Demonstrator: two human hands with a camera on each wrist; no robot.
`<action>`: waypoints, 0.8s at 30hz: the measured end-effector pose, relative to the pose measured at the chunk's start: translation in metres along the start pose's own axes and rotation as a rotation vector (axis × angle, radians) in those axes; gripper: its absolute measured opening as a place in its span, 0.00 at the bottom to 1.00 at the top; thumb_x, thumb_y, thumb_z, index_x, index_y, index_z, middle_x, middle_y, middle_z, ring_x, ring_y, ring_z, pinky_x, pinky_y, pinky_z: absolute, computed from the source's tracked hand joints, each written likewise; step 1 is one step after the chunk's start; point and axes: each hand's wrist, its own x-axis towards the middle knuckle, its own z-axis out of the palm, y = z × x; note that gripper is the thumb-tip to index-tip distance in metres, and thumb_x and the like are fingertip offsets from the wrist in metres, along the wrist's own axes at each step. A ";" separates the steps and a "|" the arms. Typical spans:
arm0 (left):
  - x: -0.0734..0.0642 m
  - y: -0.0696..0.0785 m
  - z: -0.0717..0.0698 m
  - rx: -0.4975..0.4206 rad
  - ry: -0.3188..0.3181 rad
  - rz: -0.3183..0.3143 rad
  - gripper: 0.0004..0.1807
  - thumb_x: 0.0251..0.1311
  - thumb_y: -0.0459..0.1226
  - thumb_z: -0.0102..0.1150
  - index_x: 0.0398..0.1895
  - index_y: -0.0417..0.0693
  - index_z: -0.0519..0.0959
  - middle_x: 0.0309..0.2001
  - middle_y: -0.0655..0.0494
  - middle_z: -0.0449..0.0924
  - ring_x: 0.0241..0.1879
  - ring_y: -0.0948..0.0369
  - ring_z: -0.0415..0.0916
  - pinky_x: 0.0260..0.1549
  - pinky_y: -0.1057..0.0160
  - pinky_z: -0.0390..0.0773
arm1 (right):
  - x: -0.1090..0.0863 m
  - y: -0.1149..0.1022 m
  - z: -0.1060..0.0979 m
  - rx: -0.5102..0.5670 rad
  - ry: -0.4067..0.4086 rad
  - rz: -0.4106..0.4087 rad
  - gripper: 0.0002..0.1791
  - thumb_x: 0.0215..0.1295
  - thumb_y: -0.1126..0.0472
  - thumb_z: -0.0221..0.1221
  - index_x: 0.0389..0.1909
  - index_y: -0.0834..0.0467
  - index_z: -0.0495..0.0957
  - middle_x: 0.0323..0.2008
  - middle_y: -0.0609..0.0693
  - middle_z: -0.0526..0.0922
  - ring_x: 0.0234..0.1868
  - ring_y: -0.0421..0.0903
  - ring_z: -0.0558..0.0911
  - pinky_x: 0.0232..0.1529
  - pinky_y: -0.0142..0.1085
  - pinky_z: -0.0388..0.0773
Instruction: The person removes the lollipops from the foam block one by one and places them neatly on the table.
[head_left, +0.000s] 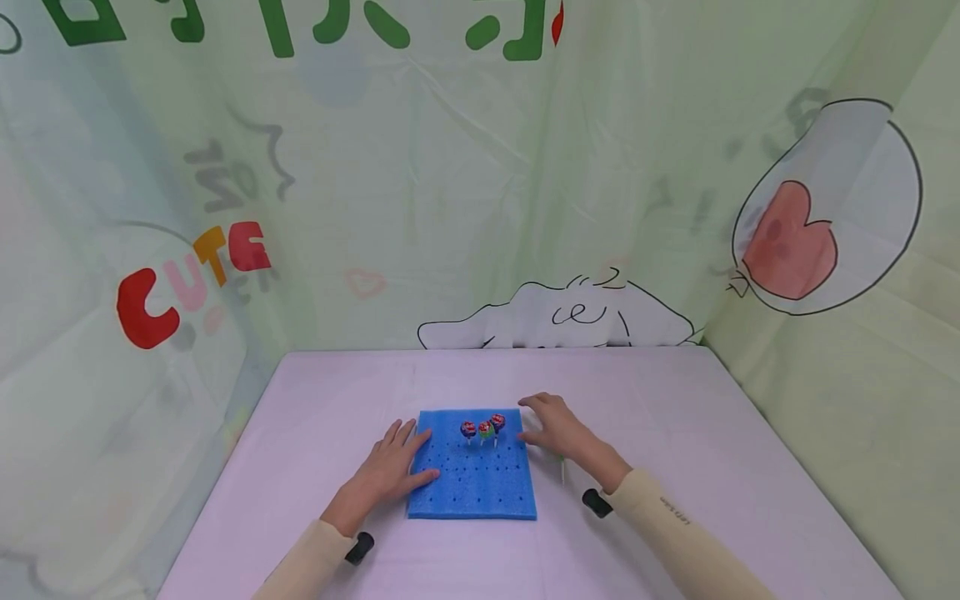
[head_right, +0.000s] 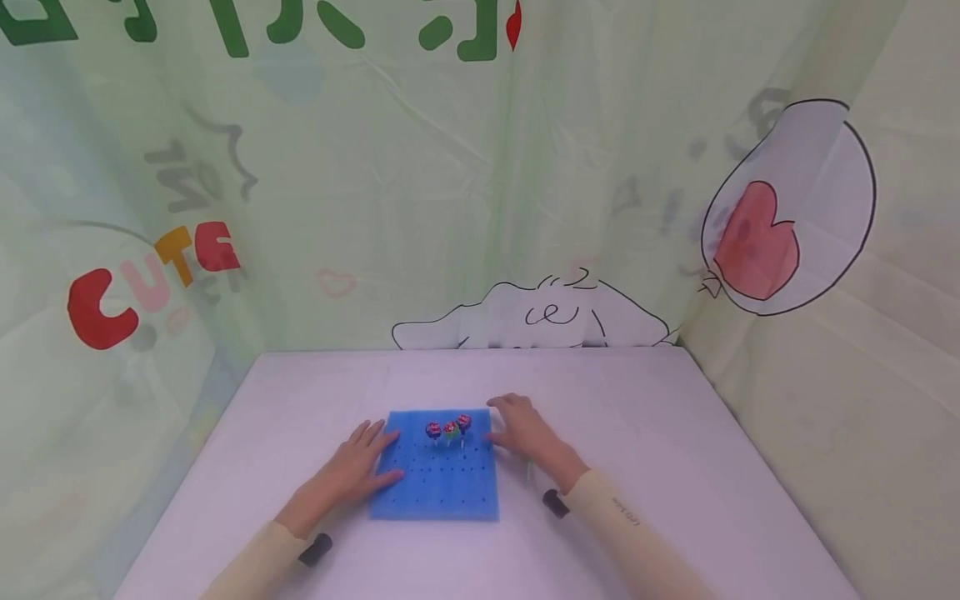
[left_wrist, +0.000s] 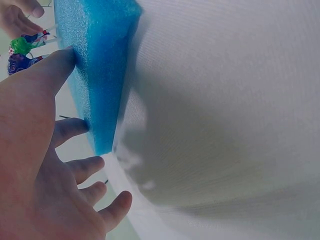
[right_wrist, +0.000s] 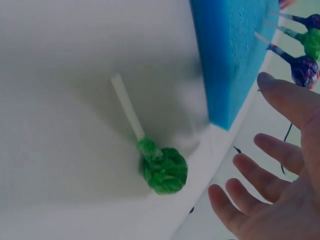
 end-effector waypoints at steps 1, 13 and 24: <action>0.000 0.000 0.000 -0.001 0.000 -0.001 0.43 0.64 0.60 0.59 0.76 0.49 0.63 0.78 0.39 0.54 0.78 0.38 0.47 0.71 0.33 0.57 | 0.000 -0.001 0.002 0.001 0.008 -0.004 0.33 0.62 0.54 0.69 0.66 0.59 0.72 0.67 0.62 0.71 0.70 0.63 0.68 0.68 0.58 0.69; -0.001 0.001 -0.004 -0.016 -0.006 -0.004 0.42 0.64 0.59 0.59 0.76 0.48 0.63 0.78 0.39 0.54 0.78 0.38 0.47 0.71 0.33 0.57 | -0.003 -0.013 0.020 -0.123 0.161 -0.175 0.30 0.63 0.51 0.69 0.65 0.51 0.73 0.68 0.54 0.71 0.71 0.54 0.68 0.67 0.50 0.74; -0.002 0.002 -0.005 -0.020 -0.010 -0.009 0.42 0.64 0.60 0.59 0.76 0.49 0.63 0.78 0.39 0.55 0.78 0.38 0.47 0.71 0.33 0.57 | -0.004 -0.015 0.028 -0.409 0.370 -0.416 0.30 0.60 0.54 0.71 0.62 0.52 0.74 0.66 0.54 0.73 0.69 0.53 0.71 0.67 0.46 0.75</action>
